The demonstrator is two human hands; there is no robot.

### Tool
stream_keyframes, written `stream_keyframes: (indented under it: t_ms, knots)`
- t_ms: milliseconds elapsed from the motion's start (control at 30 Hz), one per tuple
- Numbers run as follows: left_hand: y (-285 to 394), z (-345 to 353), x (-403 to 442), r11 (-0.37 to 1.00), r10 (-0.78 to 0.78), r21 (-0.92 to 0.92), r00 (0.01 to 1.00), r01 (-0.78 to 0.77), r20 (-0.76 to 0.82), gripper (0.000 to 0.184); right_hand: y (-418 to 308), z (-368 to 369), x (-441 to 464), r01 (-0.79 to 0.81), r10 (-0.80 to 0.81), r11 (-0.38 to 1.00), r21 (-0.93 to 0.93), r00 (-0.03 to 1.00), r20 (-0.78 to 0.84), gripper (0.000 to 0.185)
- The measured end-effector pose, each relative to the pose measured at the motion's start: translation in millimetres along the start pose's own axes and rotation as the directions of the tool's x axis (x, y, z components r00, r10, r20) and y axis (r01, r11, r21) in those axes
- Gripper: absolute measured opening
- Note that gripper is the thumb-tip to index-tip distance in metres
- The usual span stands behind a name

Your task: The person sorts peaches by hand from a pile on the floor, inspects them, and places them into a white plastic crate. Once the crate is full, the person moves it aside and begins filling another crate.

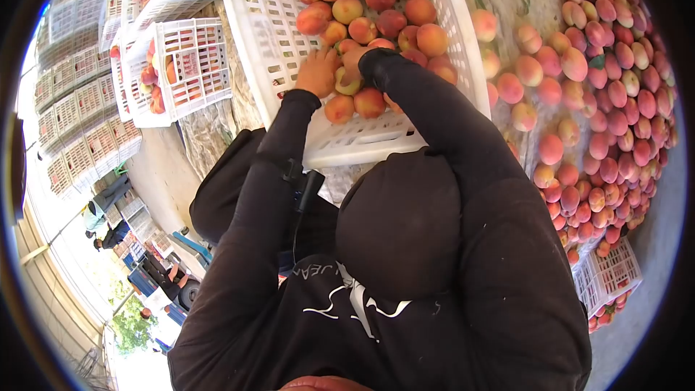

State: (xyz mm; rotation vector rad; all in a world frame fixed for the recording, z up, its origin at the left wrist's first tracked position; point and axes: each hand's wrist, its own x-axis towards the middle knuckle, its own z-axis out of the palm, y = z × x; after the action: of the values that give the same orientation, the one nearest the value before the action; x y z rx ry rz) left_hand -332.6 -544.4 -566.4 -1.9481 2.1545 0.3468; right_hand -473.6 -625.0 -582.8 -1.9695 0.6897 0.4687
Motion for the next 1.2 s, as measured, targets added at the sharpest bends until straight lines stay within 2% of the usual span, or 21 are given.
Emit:
stream_keyframes:
  t_ms: [33, 67, 167, 233, 300, 367, 400, 433, 467, 500, 567, 633, 800, 900, 933, 967, 1033, 1067, 1100, 1167, 1200]
  knots:
    - [3, 1, -2, 0.990, 0.016, -0.134, 0.986, -0.039, -0.169, 0.027, 0, -1, 0, -0.011, 0.011, 0.999, -0.042, 1.000, 0.002, 0.059]
    - [3, 1, -5, 0.975, 0.001, -0.219, 0.996, -0.021, -0.091, 0.037, 1, -1, 0, -0.016, 0.015, 0.999, -0.047, 1.000, -0.008, 0.059]
    - [12, 6, -10, 0.955, -0.069, -0.293, 0.994, 0.043, -0.081, 0.043, 0, 0, -6, -0.061, 0.060, 0.998, -0.020, 0.998, -0.037, 0.054]
    - [15, -4, -16, 0.971, -0.042, -0.235, 0.999, 0.036, -0.020, 0.051, 2, -17, -21, 0.118, -0.120, 0.986, -0.118, 0.993, -0.015, 0.045]
    - [22, -13, -21, 0.989, -0.029, -0.148, 0.999, 0.025, -0.023, 0.053, -5, -44, -25, 0.141, -0.138, 0.984, -0.113, 0.990, 0.032, 0.042]
    - [22, -9, -21, 0.987, -0.053, -0.152, 0.998, 0.049, -0.019, 0.059, -16, -70, -21, -0.167, 0.173, 0.985, 0.045, 0.963, -0.209, 0.046]
    - [24, -13, -20, 0.981, -0.075, -0.183, 0.997, 0.068, -0.034, 0.062, -15, -70, -7, -0.166, 0.170, 0.985, 0.035, 0.964, -0.203, 0.046]
    - [26, -16, -19, 0.974, -0.095, -0.213, 0.994, 0.083, -0.048, 0.065, -13, -67, 9, -0.003, 0.001, 1.000, -0.005, 0.893, -0.451, 0.050]
    - [27, -20, -18, 0.972, -0.097, -0.218, 0.994, 0.085, -0.046, 0.065, -10, -63, 23, 0.143, -0.162, 0.986, -0.082, 0.735, -0.659, 0.053]
    - [28, -23, -18, 0.963, -0.110, -0.251, 0.993, 0.097, -0.038, 0.068, -16, -64, 30, 0.141, -0.161, 0.987, -0.082, 0.738, -0.655, 0.053]
    - [25, -21, -17, 0.951, -0.135, -0.286, 0.990, 0.119, -0.035, 0.072, -33, -69, 48, 0.124, -0.296, 0.937, -0.326, 0.776, -0.557, 0.058]
    - [24, -18, -17, 0.939, -0.151, -0.329, 0.980, 0.101, -0.131, 0.075, -33, -70, 66, 0.102, -0.324, 0.899, -0.426, 0.808, -0.492, 0.059]
    - [24, -22, -15, 0.906, -0.204, -0.395, 0.975, 0.152, -0.091, 0.078, -24, -79, 51, -0.002, -0.049, 0.993, -0.117, 0.901, -0.431, 0.060]
    - [25, -24, -14, 0.892, -0.246, -0.401, 0.968, 0.208, -0.044, 0.083, -14, -63, 18, -0.050, -0.006, 0.988, -0.147, 0.935, -0.354, 0.054]
    - [26, -26, -12, 0.889, -0.258, -0.389, 0.966, 0.240, 0.005, 0.087, -10, -42, 9, -0.058, -0.102, 0.961, -0.270, 0.835, -0.541, 0.046]
    - [26, -29, -12, 0.888, -0.252, -0.398, 0.968, 0.232, 0.002, 0.087, -1, -36, 5, -0.069, -0.095, 0.959, -0.274, 0.835, -0.542, 0.046]
    - [27, -39, -10, 0.845, -0.297, -0.446, 0.953, 0.294, 0.065, 0.100, -1, -40, -14, -0.013, -0.080, 0.973, -0.230, 0.918, -0.389, 0.041]
    - [30, -45, -9, 0.863, -0.303, -0.398, 0.950, 0.309, 0.081, 0.104, 3, -41, -20, 0.051, -0.145, 0.965, -0.256, 0.921, -0.361, 0.038]
    - [30, -45, -5, 0.867, -0.285, -0.406, 0.956, 0.289, 0.072, 0.104, 6, -42, -26, 0.031, -0.129, 0.965, -0.259, 0.919, -0.372, 0.038]
    - [30, -40, 3, 0.963, -0.013, -0.266, 0.983, -0.036, -0.180, 0.102, 9, -43, -35, -0.133, 0.109, 0.980, -0.146, 0.980, -0.167, 0.045]
    - [32, -37, 7, 0.950, 0.068, -0.298, 0.994, -0.090, -0.082, 0.098, 21, -45, -26, 0.026, -0.061, 0.890, -0.455, 0.996, -0.063, 0.039]
